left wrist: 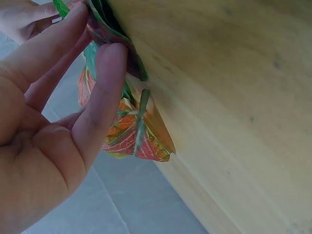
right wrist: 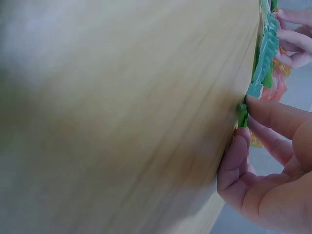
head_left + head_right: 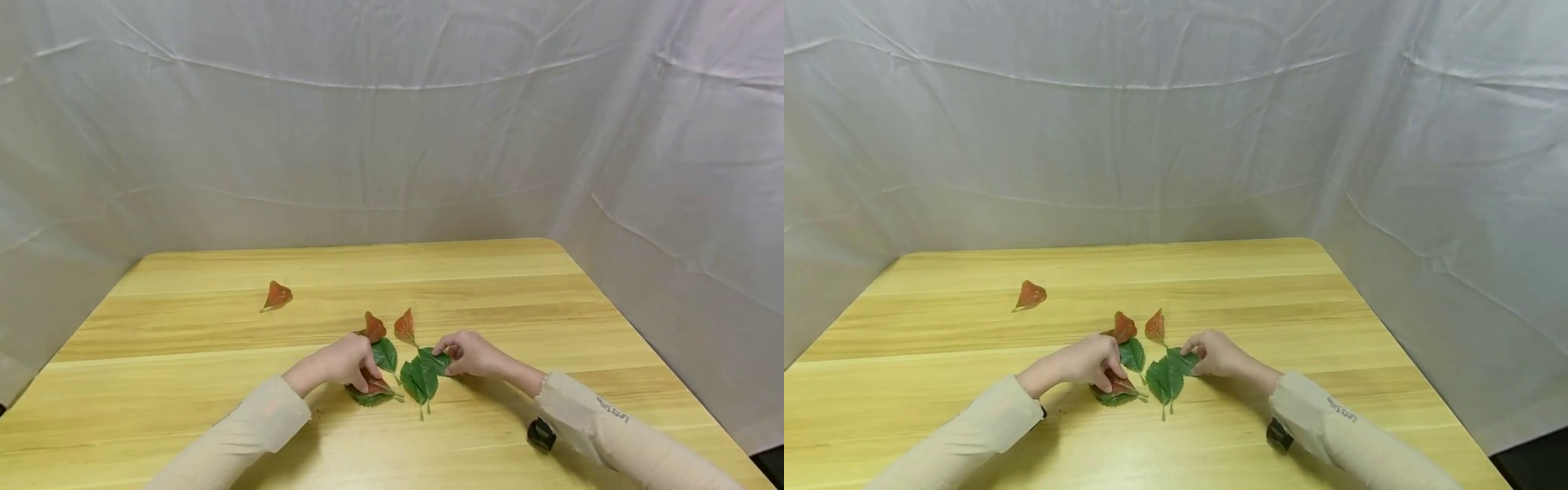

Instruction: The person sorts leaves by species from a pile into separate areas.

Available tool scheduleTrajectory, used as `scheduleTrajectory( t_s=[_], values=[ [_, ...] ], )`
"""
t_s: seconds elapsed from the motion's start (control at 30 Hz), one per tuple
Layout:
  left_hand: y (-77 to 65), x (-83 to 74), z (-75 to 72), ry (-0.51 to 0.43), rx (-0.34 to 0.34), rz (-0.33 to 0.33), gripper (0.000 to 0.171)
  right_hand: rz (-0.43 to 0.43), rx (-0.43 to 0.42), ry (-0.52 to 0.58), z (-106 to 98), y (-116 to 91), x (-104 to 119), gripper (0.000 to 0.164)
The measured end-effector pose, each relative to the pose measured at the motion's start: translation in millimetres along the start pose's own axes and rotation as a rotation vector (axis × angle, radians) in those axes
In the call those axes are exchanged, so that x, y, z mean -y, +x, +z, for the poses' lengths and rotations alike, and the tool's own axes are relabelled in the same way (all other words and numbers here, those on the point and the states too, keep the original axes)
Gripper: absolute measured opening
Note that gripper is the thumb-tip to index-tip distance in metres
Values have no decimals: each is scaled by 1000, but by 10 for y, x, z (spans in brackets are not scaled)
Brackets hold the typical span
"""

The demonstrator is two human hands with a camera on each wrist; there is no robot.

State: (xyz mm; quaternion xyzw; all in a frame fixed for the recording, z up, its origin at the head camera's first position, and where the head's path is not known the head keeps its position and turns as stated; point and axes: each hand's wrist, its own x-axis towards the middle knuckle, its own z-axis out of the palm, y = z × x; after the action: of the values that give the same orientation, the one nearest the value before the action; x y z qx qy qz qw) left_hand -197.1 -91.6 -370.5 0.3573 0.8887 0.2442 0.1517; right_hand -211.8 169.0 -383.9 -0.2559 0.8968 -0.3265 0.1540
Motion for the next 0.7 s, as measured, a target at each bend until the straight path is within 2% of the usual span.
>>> scheduleTrajectory(
  t_s=[0.4,0.7],
  values=[
    [-17,-22,13,-10,26,-55,22,8,-21,25,-21,-1,-11,32],
    [-22,-4,18,-44,36,-43,26,37,-5,98,-142,29,13,26]
  ],
)
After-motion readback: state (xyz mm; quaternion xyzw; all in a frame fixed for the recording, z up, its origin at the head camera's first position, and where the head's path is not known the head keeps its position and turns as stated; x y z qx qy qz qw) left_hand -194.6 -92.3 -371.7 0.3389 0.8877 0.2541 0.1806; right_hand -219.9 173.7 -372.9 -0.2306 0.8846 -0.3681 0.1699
